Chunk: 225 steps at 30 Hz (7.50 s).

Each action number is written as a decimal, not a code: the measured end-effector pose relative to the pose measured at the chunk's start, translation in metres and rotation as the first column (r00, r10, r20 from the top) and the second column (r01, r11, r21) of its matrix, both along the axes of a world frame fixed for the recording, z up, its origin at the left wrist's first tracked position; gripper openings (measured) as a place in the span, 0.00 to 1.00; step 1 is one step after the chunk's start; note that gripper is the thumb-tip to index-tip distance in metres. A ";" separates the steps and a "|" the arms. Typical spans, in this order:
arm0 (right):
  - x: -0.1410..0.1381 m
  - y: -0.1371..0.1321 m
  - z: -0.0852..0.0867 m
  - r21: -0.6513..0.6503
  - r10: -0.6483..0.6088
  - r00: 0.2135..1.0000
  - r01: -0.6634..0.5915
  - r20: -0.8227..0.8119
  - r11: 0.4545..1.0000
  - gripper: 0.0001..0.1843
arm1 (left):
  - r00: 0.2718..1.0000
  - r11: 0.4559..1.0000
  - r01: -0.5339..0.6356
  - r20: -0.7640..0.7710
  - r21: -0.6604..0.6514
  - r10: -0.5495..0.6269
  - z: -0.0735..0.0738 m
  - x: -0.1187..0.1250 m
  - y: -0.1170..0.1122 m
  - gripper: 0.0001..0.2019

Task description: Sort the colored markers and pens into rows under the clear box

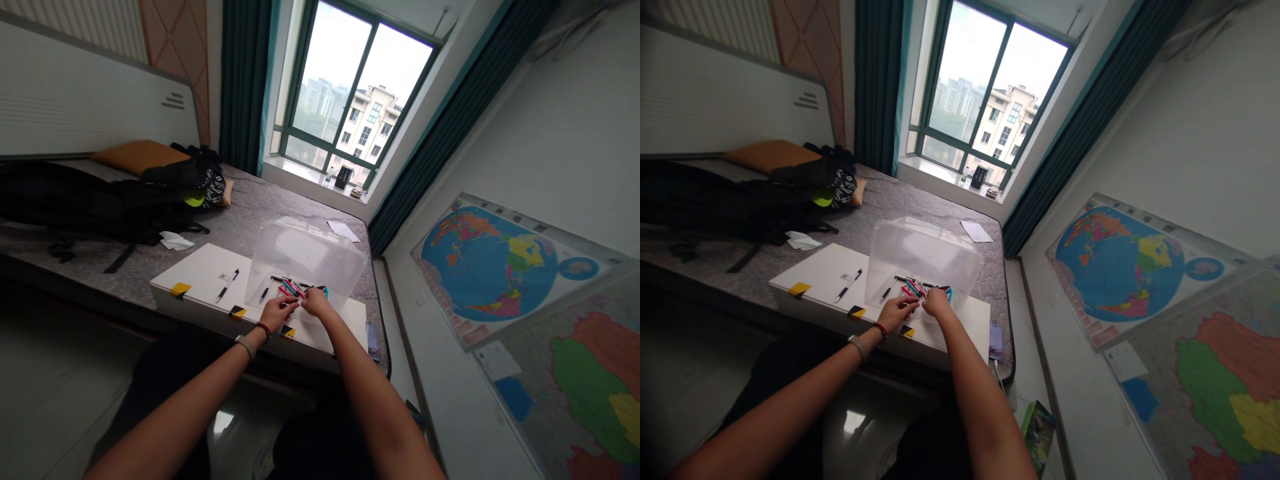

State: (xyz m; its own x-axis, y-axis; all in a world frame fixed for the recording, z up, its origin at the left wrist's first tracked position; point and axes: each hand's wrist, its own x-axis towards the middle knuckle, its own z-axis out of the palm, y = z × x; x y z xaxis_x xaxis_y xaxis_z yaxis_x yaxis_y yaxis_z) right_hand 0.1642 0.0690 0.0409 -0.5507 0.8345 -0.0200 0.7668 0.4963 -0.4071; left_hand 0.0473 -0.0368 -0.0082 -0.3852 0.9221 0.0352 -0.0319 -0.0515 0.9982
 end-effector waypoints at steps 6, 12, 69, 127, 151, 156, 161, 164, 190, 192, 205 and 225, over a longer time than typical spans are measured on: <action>0.018 -0.014 0.011 -0.393 -0.219 0.763 -0.050 -0.608 0.918 0.09 | 1.000 1.000 0.003 -0.004 -0.003 -0.003 -0.005 0.000 0.001 0.24; 0.019 -0.023 0.012 -0.362 -0.105 0.744 -0.193 -0.660 0.912 0.09 | 1.000 1.000 0.006 0.020 0.002 -0.006 -0.002 0.001 0.001 0.24; -0.089 0.043 0.007 0.105 0.558 0.808 -0.582 0.187 0.807 0.08 | 0.984 0.992 0.111 0.134 0.061 -0.119 0.001 -0.009 0.001 0.21; 0.032 -0.057 -0.059 -0.479 -0.416 0.357 -0.108 -0.836 0.871 0.21 | 0.958 0.993 0.108 0.262 0.050 -0.118 -0.012 -0.013 0.007 0.23; 0.030 -0.063 -0.056 -0.345 -0.259 0.585 -0.038 -0.769 0.938 0.20 | 0.959 0.992 0.114 0.256 0.056 -0.125 -0.016 -0.015 0.007 0.22; 0.030 -0.065 -0.054 -0.308 -0.220 0.586 -0.055 -0.780 0.950 0.16 | 0.956 0.992 0.112 0.268 0.052 -0.122 -0.016 -0.014 0.007 0.21; 0.031 -0.067 -0.052 -0.287 -0.207 0.639 -0.022 -0.741 0.958 0.19 | 0.965 0.993 0.110 0.235 0.045 -0.118 -0.014 -0.013 0.007 0.22; 0.031 -0.067 -0.051 -0.278 -0.202 0.629 -0.024 -0.751 0.960 0.18 | 0.964 0.993 0.107 0.241 0.052 -0.116 -0.013 -0.013 0.007 0.22; 0.031 -0.068 -0.052 -0.240 -0.173 0.613 -0.028 -0.771 0.970 0.09 | 0.972 0.997 0.065 0.225 0.033 -0.071 -0.012 -0.011 0.008 0.22; 0.031 -0.068 -0.052 -0.248 -0.177 0.614 -0.030 -0.769 0.968 0.10 | 0.973 0.997 0.072 0.219 0.028 -0.076 -0.012 -0.012 0.007 0.22; 0.031 -0.066 -0.054 -0.165 -0.139 0.691 0.029 -0.709 0.986 0.13 | 0.968 0.993 0.116 0.224 0.017 -0.117 -0.017 -0.017 0.009 0.24; 0.029 -0.067 -0.058 -0.264 -0.225 0.588 0.020 -0.777 0.964 0.09 | 0.962 0.996 0.086 0.258 0.003 -0.083 -0.003 -0.011 0.004 0.24</action>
State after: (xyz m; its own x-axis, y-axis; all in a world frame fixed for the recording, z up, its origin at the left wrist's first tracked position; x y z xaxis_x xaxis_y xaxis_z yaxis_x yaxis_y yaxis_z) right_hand 0.1932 0.0021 -0.0169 -0.3238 0.9256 0.1959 0.1316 0.2491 -0.9595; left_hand 0.0365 -0.0328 -0.0107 -0.3009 0.9516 -0.0628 -0.2924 -0.0294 0.9559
